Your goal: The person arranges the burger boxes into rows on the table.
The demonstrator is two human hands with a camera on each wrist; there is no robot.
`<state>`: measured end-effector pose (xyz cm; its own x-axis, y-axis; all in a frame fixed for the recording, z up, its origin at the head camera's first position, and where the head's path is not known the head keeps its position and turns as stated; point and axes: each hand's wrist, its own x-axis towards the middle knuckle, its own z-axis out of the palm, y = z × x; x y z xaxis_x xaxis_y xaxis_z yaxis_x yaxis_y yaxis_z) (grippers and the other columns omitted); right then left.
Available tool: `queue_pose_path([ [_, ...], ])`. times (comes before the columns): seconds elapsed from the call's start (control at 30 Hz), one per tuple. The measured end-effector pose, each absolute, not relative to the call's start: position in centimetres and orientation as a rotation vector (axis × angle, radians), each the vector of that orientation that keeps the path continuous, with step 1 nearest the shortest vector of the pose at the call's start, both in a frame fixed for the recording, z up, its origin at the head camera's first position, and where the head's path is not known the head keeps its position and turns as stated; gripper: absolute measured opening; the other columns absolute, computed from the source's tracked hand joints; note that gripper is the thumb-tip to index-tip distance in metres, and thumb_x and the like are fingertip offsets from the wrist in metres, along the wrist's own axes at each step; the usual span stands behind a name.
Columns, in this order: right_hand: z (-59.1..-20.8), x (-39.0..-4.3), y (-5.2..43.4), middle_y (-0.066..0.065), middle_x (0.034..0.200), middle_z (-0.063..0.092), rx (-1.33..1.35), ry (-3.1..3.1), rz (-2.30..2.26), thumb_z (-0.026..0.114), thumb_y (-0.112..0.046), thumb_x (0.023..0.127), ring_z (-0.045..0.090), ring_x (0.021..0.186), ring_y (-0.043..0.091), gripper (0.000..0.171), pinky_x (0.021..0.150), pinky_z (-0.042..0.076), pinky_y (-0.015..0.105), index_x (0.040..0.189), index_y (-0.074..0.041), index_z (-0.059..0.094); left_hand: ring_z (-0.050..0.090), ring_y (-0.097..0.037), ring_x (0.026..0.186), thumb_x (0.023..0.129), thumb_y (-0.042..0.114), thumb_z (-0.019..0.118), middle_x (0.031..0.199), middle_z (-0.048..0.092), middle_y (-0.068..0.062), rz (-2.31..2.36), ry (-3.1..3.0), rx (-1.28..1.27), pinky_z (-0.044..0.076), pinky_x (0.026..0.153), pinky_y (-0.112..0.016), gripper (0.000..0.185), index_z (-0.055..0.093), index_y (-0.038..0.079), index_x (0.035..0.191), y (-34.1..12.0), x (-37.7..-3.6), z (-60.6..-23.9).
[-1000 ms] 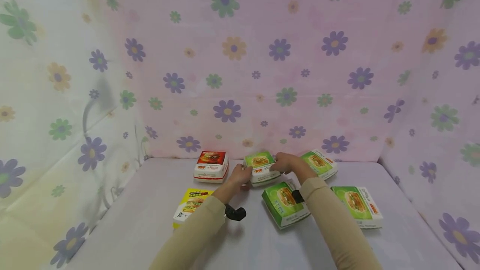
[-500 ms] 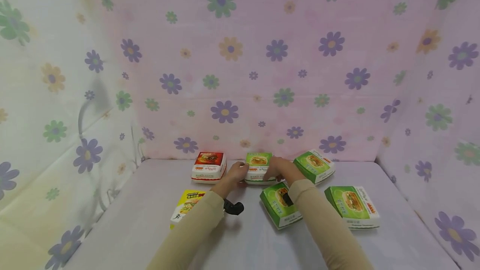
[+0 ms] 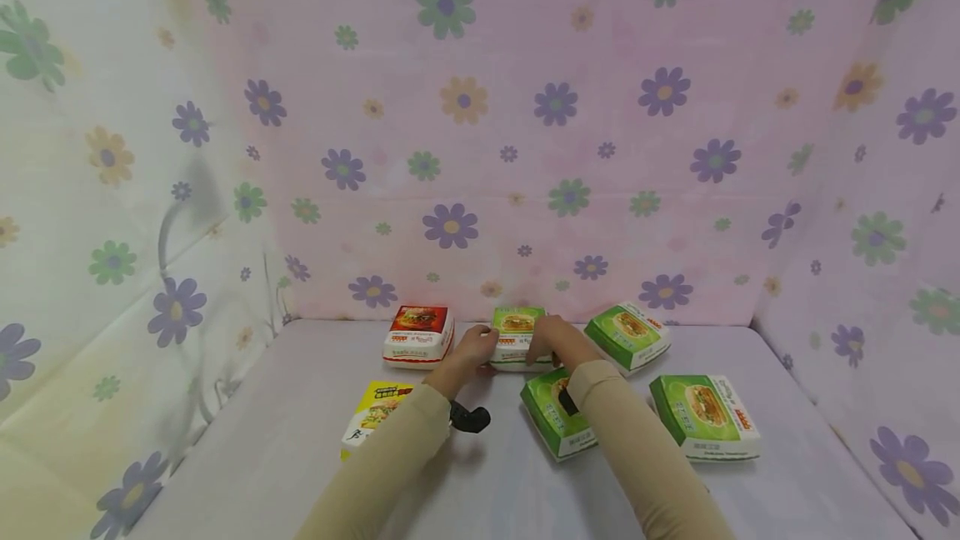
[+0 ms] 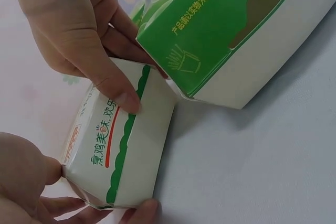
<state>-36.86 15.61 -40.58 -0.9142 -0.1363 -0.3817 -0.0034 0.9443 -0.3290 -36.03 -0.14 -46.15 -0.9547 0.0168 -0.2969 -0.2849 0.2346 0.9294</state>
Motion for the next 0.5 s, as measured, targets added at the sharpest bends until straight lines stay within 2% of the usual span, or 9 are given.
queue_pose_path([
  [0.13,-40.66,-36.94,15.69,0.012,0.088,0.063,-0.113,2.684,-0.462,0.081,-0.023,0.089,0.074,0.089,0.035,0.029,0.080,0.061,0.042,0.099,-0.003,0.062,0.061,-0.030,0.104,0.110,0.026,0.042,0.133,0.054,-0.024,1.780,2.285,-0.278,0.060,0.084,-0.048,0.048,0.042,0.002,0.151,0.07,-36.63,-46.66],
  [0.5,-40.72,-37.39,15.62,0.012,0.089,0.062,-0.119,2.669,-0.534,0.080,-0.020,0.088,0.073,0.087,0.034,0.031,0.082,0.061,0.042,0.104,-0.002,0.060,0.061,-0.030,0.106,0.110,0.027,0.041,0.135,0.052,-0.024,1.777,2.298,-0.292,0.060,0.085,-0.047,0.050,0.040,0.002,0.153,-0.28,-36.25,-46.08],
])
